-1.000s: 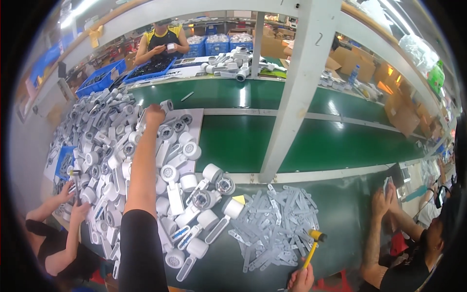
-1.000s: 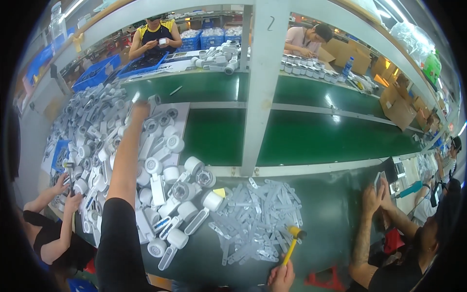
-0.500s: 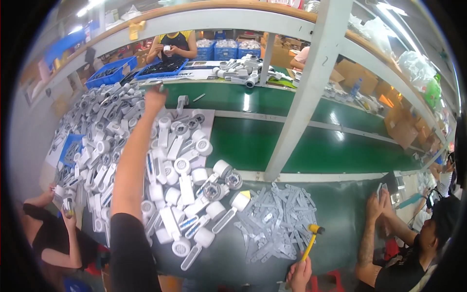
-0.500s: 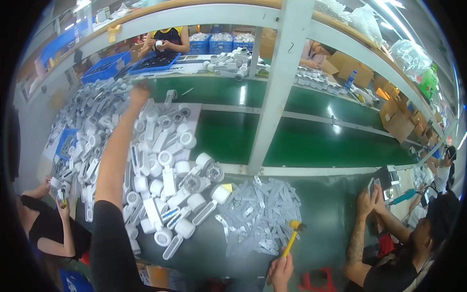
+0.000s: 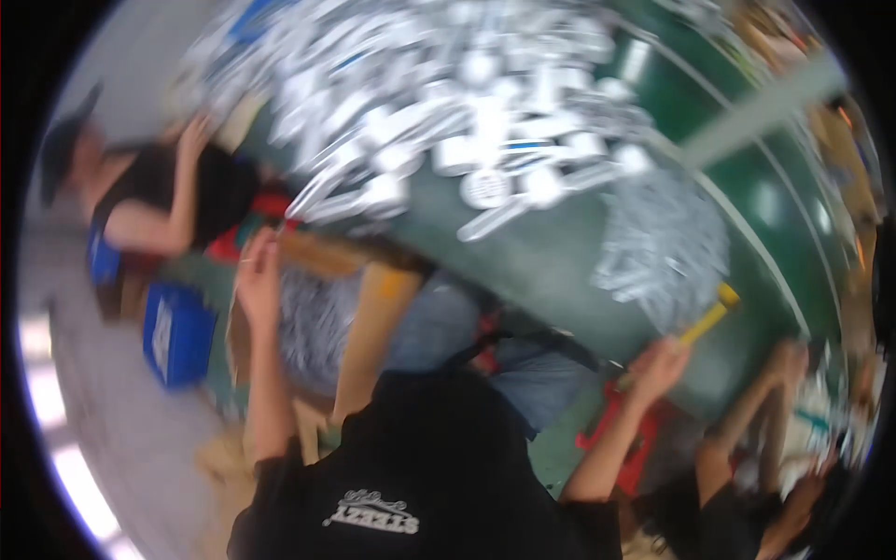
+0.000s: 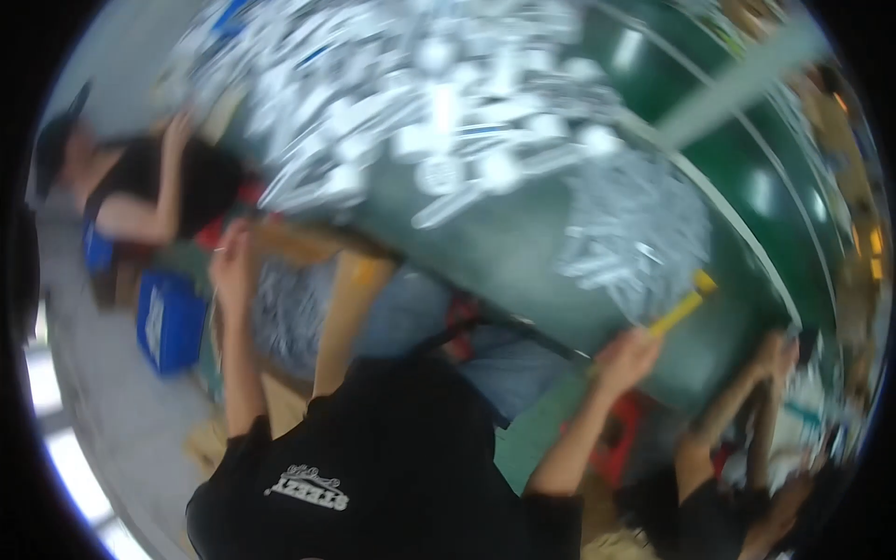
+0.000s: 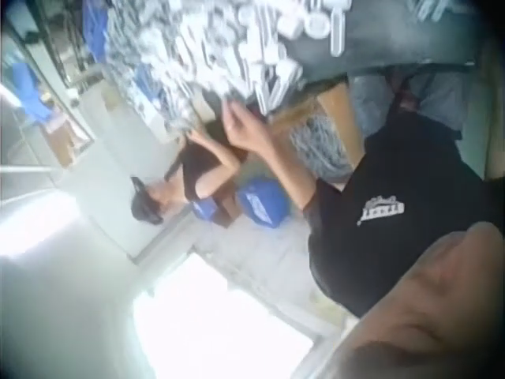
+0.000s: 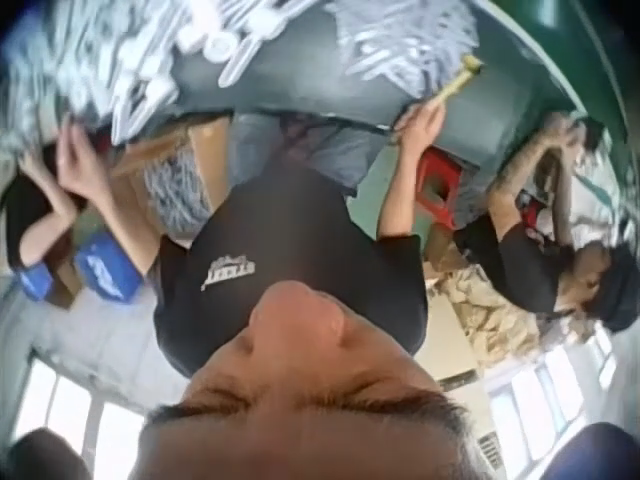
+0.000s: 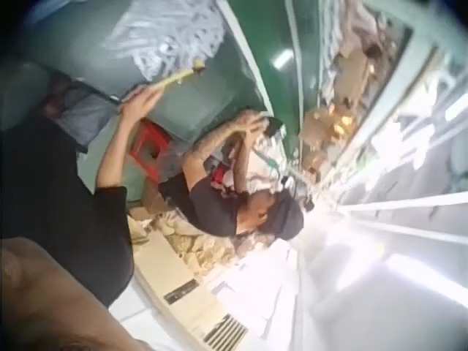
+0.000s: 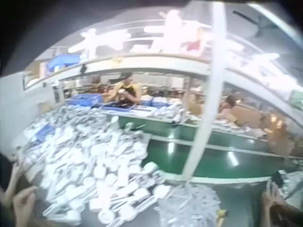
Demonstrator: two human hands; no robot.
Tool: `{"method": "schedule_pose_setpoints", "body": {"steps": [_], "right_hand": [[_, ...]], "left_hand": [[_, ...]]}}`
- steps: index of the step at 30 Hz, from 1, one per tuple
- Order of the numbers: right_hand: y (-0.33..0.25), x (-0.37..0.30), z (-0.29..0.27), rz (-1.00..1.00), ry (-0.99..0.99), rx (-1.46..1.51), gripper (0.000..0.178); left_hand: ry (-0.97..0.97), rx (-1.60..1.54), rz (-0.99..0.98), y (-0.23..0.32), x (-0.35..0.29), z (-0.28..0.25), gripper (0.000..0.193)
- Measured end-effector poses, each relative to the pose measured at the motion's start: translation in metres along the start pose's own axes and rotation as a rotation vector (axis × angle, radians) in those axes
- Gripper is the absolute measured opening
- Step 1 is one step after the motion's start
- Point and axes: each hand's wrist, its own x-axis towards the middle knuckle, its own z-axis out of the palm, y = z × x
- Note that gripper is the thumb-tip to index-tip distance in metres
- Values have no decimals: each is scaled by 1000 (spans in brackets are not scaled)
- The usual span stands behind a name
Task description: The person assembles metal brackets into plastic housings by hand, using a hammer to secure the brackets into place.
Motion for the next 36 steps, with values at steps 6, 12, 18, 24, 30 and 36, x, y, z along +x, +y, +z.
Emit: {"method": "schedule_pose_setpoints", "body": {"steps": [6,12,18,24,30,36], "right_hand": [[-18,-21,21,-111,-77,-183,52],[-3,-7,9,-115,-113,-218,46],[1,4,-2,-178,-98,-246,40],[0,6,5,-143,-67,-282,37],[5,12,1,-143,-72,-304,36],[10,13,6,-111,-98,-247,36]], "left_hand": [[53,515,-613,-260,-224,-84,31],[-252,462,-936,-345,-321,-80,62],[-374,421,-1161,-383,-353,-20,90],[-10,613,-1299,-358,-356,37,87],[-11,470,-1201,-344,-367,22,69],[28,166,-1269,-361,-393,-10,68]]}}
